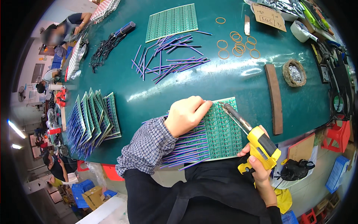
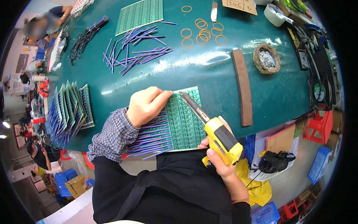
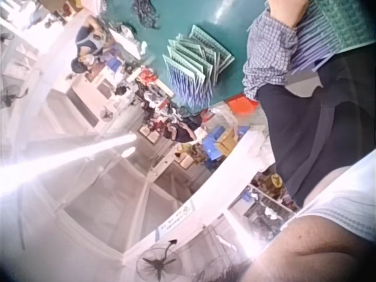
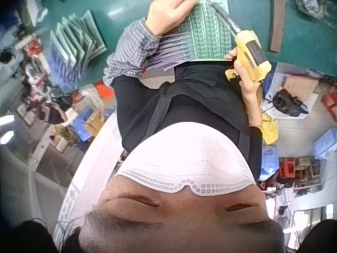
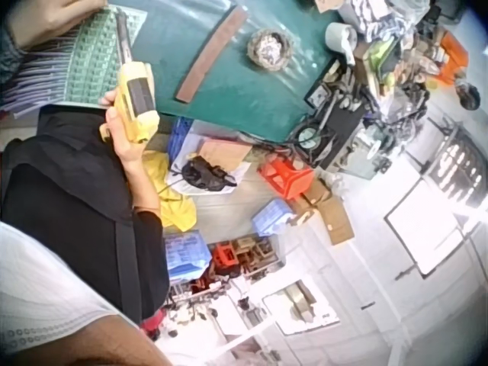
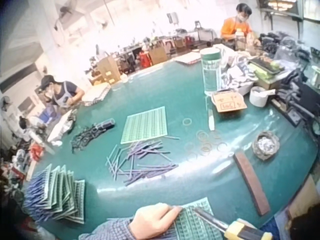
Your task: Placing small purple tubes onto pins on a PCB assembly line.
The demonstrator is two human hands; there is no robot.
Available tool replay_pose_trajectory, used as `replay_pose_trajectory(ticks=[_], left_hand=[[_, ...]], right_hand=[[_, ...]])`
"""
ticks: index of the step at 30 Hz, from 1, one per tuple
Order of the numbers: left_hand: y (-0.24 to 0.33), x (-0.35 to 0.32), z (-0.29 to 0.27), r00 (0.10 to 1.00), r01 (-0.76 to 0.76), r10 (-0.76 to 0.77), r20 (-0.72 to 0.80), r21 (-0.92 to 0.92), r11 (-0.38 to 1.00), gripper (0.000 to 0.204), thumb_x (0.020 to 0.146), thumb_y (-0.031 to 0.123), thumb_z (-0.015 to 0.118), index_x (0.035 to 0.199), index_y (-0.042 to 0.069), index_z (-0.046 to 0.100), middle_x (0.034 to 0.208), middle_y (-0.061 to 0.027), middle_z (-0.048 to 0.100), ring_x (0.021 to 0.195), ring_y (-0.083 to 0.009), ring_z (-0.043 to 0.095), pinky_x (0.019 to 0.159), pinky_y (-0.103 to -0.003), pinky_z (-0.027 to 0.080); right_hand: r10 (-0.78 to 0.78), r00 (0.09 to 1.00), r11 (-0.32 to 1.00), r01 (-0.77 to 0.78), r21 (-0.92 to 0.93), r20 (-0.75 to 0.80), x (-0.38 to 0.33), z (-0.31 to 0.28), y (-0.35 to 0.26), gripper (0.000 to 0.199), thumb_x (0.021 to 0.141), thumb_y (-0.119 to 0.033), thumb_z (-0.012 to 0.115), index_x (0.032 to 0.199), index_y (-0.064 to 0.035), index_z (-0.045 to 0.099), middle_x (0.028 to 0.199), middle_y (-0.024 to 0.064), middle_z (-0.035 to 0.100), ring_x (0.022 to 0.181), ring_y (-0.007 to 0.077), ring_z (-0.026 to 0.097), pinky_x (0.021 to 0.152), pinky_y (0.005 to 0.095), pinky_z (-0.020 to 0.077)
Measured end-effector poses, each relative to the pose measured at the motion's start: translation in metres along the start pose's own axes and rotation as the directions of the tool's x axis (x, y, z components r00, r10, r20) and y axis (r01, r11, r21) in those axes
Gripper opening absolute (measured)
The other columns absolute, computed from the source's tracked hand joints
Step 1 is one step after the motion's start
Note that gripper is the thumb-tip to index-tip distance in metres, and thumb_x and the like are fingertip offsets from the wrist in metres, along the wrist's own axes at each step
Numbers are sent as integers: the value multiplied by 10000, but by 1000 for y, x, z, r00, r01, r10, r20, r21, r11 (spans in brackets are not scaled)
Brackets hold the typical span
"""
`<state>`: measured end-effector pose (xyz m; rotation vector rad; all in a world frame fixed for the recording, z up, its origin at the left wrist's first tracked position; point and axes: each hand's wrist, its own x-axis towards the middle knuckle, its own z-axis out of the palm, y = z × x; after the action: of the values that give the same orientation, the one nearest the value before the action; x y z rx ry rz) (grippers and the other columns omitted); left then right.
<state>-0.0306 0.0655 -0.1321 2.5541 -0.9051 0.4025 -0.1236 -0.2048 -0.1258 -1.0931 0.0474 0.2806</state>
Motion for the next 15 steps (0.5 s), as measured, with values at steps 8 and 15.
replay_pose_trajectory(ticks=[8, 15], left_hand=[[4, -6, 7, 993, -117, 120, -4, 198, 973, 266, 674, 40, 684, 940, 35, 666, 747, -24, 596, 614, -144, 584, 501, -270, 487], [0, -5, 7, 993, -112, 116, -12, 180, 977, 248, 672, 40, 679, 919, 38, 662, 737, -17, 590, 611, -140, 582, 502, -268, 486]], right_hand=[[174, 985, 978, -174, -114, -10, 1, 9, -3, 765, 836, -64, 573, 1492, 22, 191, 927, 117, 578, 803, 176, 611, 686, 315, 575], [161, 987, 981, -162, -112, -13, 4, 12, -8, 703, 843, 6, 597, 1467, 46, 275, 908, 129, 624, 730, 150, 633, 668, 286, 575]])
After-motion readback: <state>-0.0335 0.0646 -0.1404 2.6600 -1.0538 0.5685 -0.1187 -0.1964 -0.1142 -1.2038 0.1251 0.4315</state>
